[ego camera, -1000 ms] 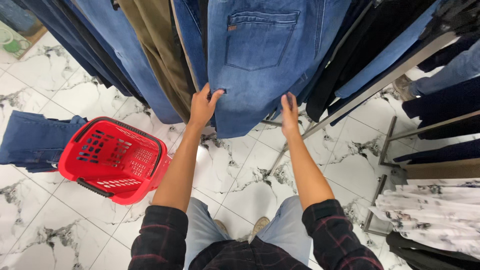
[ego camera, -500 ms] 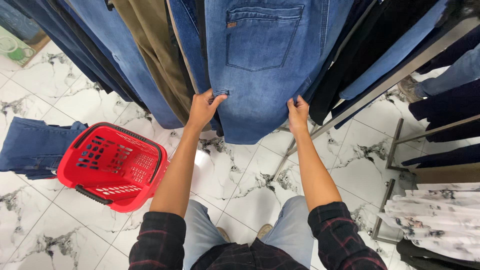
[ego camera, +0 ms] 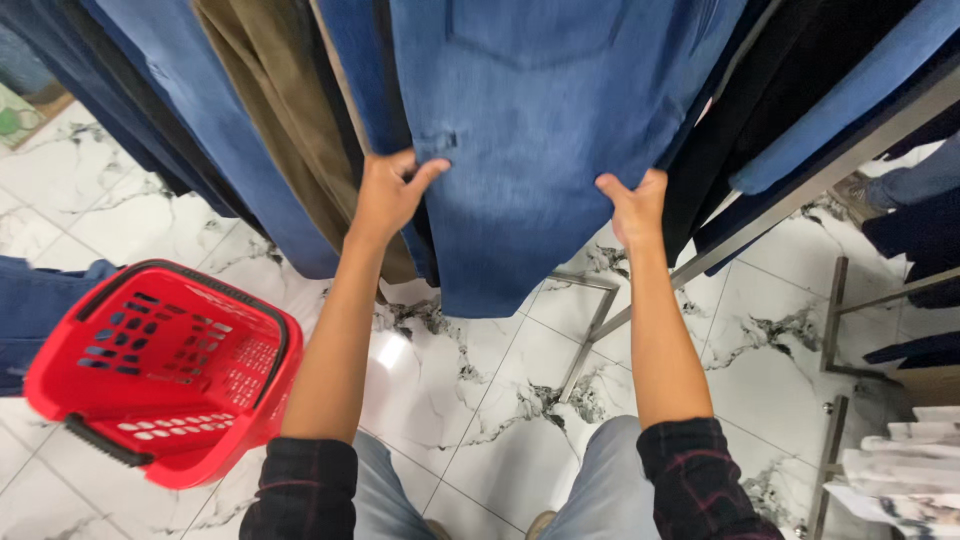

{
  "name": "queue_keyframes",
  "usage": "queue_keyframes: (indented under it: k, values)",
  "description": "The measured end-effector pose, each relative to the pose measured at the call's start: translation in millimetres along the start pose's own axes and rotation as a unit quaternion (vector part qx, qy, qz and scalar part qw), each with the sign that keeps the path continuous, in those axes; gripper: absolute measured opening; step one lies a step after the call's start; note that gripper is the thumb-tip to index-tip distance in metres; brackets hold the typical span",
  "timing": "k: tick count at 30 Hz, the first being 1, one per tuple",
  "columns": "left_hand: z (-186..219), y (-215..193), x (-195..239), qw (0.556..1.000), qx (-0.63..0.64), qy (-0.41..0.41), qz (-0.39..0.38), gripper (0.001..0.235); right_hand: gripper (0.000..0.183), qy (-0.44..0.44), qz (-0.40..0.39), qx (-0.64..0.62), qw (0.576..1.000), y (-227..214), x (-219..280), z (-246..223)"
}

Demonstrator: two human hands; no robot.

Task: The person picks up pants from a rack, removes them from hangers to place them in a red basket, and later takes the pants back out of the basket to put them onto hangers and return them to the rack.

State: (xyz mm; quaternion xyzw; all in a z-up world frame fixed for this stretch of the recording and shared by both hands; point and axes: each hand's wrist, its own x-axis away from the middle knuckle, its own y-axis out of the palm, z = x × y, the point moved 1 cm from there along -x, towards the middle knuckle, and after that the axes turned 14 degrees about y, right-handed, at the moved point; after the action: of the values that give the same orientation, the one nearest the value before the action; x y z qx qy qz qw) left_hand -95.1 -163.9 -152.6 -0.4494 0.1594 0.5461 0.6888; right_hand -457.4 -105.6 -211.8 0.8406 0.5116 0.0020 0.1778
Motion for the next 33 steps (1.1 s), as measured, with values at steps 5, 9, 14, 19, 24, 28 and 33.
queue_keyframes:
  k: [5,9,14,19,24,28,33]
  values:
    - [-43.0,20.0,-0.7,0.998,-0.034,0.056,0.005,0.022,0.025,-0.052,-0.02,0.047,0.997,-17.6,-32.6,22.8]
    - [-99.0,36.7,19.4,0.998,-0.052,0.041,-0.013,0.021,0.025,-0.014,-0.042,0.06,0.997,-24.1,-46.6,71.8]
    - [-138.0,64.7,67.1,0.996,-0.082,0.03,-0.017,0.021,0.035,-0.033,-0.07,0.07,0.995,-34.1,-42.6,105.1]
    - [-155.2,94.8,127.8,0.999,-0.032,0.007,-0.002,0.015,0.032,0.002,-0.1,0.041,0.994,-44.6,-20.0,143.5]
    - [-134.7,100.3,139.8,1.0,-0.023,0.007,-0.004,0.017,0.034,0.0,-0.128,0.038,0.991,-46.6,-5.4,142.8]
    - [-139.9,102.5,165.9,1.0,-0.004,-0.01,-0.006,0.016,0.031,-0.002,-0.116,0.065,0.991,-37.4,28.8,124.8]
    - [-140.5,108.4,185.5,0.999,0.015,-0.046,-0.011,0.012,0.033,0.016,-0.141,0.029,0.989,-36.9,53.0,131.0]
